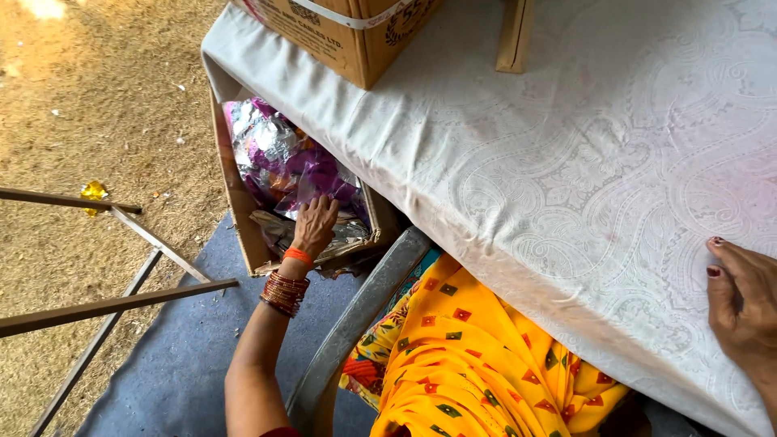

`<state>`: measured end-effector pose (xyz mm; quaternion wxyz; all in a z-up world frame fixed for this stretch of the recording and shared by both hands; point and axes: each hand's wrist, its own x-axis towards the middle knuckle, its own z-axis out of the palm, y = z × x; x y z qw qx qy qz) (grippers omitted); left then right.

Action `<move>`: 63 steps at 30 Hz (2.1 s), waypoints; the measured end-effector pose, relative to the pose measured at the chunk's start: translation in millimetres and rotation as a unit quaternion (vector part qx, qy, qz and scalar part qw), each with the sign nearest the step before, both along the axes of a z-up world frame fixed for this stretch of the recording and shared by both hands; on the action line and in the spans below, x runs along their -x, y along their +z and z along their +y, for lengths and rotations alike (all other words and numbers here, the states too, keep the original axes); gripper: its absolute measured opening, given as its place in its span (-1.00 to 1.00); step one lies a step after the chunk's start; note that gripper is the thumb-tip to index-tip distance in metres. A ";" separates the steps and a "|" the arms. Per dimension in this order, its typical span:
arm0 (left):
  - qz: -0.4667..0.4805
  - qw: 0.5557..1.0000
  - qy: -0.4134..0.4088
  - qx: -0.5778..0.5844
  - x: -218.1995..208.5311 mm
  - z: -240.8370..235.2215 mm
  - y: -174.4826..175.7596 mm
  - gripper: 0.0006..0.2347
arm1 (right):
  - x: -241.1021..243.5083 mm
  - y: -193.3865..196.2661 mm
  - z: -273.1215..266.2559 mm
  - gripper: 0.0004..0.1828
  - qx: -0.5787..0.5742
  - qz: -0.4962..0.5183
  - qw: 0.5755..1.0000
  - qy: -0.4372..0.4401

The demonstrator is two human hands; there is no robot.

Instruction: The person wipes rectangular wooden blocks with a cloth and then wraps them in silver foil.

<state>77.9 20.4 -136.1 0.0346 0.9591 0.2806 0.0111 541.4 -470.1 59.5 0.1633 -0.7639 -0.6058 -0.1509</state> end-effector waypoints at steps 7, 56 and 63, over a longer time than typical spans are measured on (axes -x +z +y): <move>0.003 0.997 0.010 -0.077 11.0 25.7 -83.6 -0.58 | 4.1 0.5 -2.0 -0.85 0.000 0.013 0.999 -0.031; 0.062 0.998 0.005 0.001 24.5 12.5 -11.4 -0.78 | 27.2 30.1 10.0 -0.81 0.007 -0.040 0.997 -0.058; -0.010 1.000 0.009 0.027 7.7 5.4 19.1 -0.26 | 32.3 37.1 14.5 -0.81 0.008 -0.041 0.997 -0.061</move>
